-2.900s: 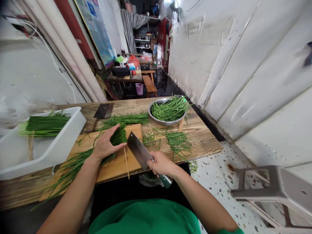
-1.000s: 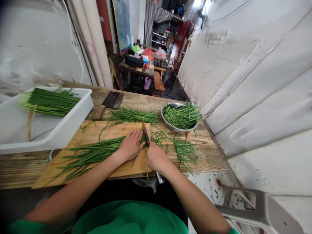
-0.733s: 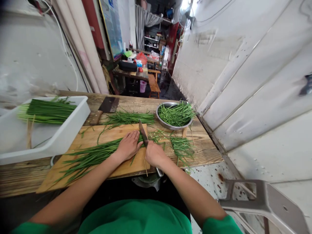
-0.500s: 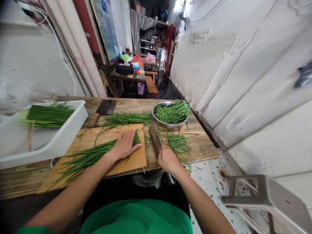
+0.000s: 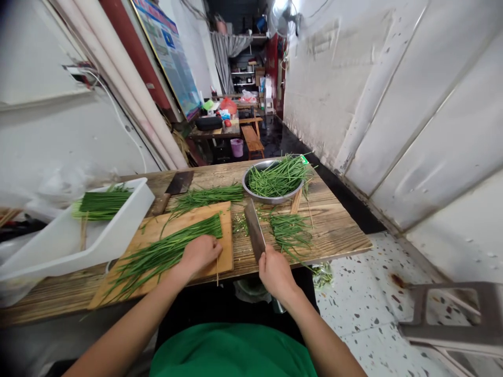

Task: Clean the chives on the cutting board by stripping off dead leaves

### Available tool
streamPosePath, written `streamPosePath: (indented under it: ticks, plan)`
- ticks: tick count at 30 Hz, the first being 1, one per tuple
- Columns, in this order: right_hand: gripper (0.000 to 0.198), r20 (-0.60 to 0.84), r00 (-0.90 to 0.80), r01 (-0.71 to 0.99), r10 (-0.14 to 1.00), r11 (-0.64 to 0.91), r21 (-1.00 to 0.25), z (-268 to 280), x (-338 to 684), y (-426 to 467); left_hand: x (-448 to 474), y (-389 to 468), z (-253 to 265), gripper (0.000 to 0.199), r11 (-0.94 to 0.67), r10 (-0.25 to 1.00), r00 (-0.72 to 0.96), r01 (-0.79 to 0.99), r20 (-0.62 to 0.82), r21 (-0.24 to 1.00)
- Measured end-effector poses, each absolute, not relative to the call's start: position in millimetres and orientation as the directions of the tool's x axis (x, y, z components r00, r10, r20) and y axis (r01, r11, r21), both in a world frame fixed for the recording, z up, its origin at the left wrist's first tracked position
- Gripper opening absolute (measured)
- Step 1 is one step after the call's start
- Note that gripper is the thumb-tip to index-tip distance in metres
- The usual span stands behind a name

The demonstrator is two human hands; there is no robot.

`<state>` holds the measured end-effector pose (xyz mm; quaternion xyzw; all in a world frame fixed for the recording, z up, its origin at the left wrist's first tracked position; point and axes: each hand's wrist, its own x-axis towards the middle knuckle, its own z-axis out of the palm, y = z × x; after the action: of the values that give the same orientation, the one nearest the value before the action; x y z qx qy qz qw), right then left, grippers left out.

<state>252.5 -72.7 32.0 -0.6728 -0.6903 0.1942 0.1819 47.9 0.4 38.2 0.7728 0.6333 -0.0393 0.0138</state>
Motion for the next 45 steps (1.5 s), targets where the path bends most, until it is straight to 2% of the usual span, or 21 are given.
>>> streamPosePath:
  ticks: [5, 7, 10, 13, 16, 18, 20, 23, 25, 27, 28, 30, 33, 35, 37, 38, 40, 43, 45]
  plan:
    - [0.018, 0.018, -0.022, 0.833, 1.0, 0.028, -0.553, 27.6, 260.8, -76.3, 36.7, -9.4, 66.4, 0.031, -0.131, 0.991, 0.129, 0.986, 0.02, 0.099]
    - [0.018, 0.029, -0.015, 0.827, 0.999, 0.029, -0.561, 24.3, 263.2, -77.2, 29.8, -20.4, 88.4, 0.035, -0.128, 0.99, 0.113, 0.971, 0.085, 0.204]
    - [0.018, 0.029, -0.005, 0.824, 1.0, 0.021, -0.566, 19.0, 264.6, -78.0, 20.0, -36.8, 127.2, 0.035, -0.161, 0.981, 0.096, 0.888, 0.169, 0.431]
    - [0.018, 0.05, -0.002, 0.821, 0.999, 0.03, -0.571, 13.5, 264.1, -78.2, 19.0, -49.8, 167.8, 0.034, -0.17, 0.983, 0.072, 0.69, 0.167, 0.704]
    - [0.017, 0.086, 0.018, 0.817, 0.996, 0.035, -0.575, 8.9, 264.7, -78.5, 29.6, -57.9, 198.7, 0.031, -0.177, 0.984, 0.072, 0.32, 0.163, 0.931]
    - [0.017, 0.117, 0.035, 0.817, 0.993, 0.038, -0.575, 7.6, 267.5, -79.0, 39.1, -59.2, 204.5, 0.028, -0.177, 0.983, 0.072, 0.094, 0.171, 0.98]
    - [0.018, 0.147, 0.058, 0.822, 0.987, 0.036, -0.569, 8.3, 272.7, -80.3, 45.4, -56.6, 193.2, 0.027, -0.175, 0.983, 0.044, -0.03, 0.176, 0.984]
    - [0.018, 0.17, 0.103, 0.837, 0.98, 0.007, -0.548, 11.7, 282.5, -83.2, 41.2, -48.2, 146.5, 0.026, -0.15, 0.986, -0.077, -0.043, 0.146, 0.988]
    - [0.019, 0.155, 0.122, 0.851, 0.98, -0.023, -0.524, 14.0, 287.3, -84.8, 26.8, -44.1, 105.9, 0.027, -0.084, 0.979, -0.181, 0.067, 0.095, 0.994]
    - [0.02, 0.14, 0.123, 0.861, 0.983, -0.035, -0.507, 15.7, 288.2, -85.5, 4.6, -44.2, 69.7, 0.032, -0.019, 0.953, -0.28, 0.328, 0.116, 0.945]
    - [0.02, 0.141, 0.113, 0.863, 0.984, -0.026, -0.505, 16.5, 286.9, -85.5, -8.2, -45.8, 56.2, 0.034, 0.022, 0.942, -0.302, 0.489, 0.146, 0.872]
    - [0.02, 0.149, 0.086, 0.86, 0.985, 0.002, -0.51, 18.6, 281.2, -85.3, -33.7, -50.5, 41.6, 0.037, 0.11, 0.941, -0.286, 0.762, 0.179, 0.638]
    - [0.02, 0.149, 0.038, 0.858, 0.988, 0.045, -0.512, 23.8, 267.9, -85.3, -62.1, -53.3, 46.7, 0.042, 0.174, 0.97, -0.21, 0.952, 0.124, 0.253]
    - [0.02, 0.155, 0.006, 0.86, 0.988, 0.074, -0.505, 28.0, 259.2, -85.9, -70.8, -46.8, 56.3, 0.05, 0.025, 0.984, -0.042, 0.995, 0.175, 0.099]
    - [0.02, 0.166, -0.016, 0.866, 0.986, 0.096, -0.491, 31.2, 252.1, -87.2, -71.8, -31.8, 60.4, 0.08, -0.265, 0.94, 0.262, 0.964, 0.218, -0.013]
    - [0.02, 0.167, -0.02, 0.869, 0.986, 0.1, -0.485, 32.3, 249.2, -88.0, -69.9, -21.8, 59.1, 0.098, -0.366, 0.906, 0.369, 0.929, 0.208, -0.057]
    - [0.02, 0.164, -0.033, 0.872, 0.986, 0.108, -0.478, 33.5, 244.3, -90.0, -63.1, 0.5, 50.8, 0.117, -0.488, 0.861, 0.496, 0.868, 0.112, -0.09]
    - [0.021, 0.149, -0.06, 0.862, 0.987, 0.127, -0.491, 35.1, 236.8, -93.1, -48.5, 30.2, 34.3, 0.11, -0.592, 0.806, 0.59, 0.804, -0.041, -0.057]
    - [0.021, 0.129, -0.082, 0.856, 0.988, 0.136, -0.499, 38.1, 229.9, -93.8, -37.6, 42.2, 25.7, 0.099, -0.593, 0.804, 0.591, 0.804, -0.065, -0.04]
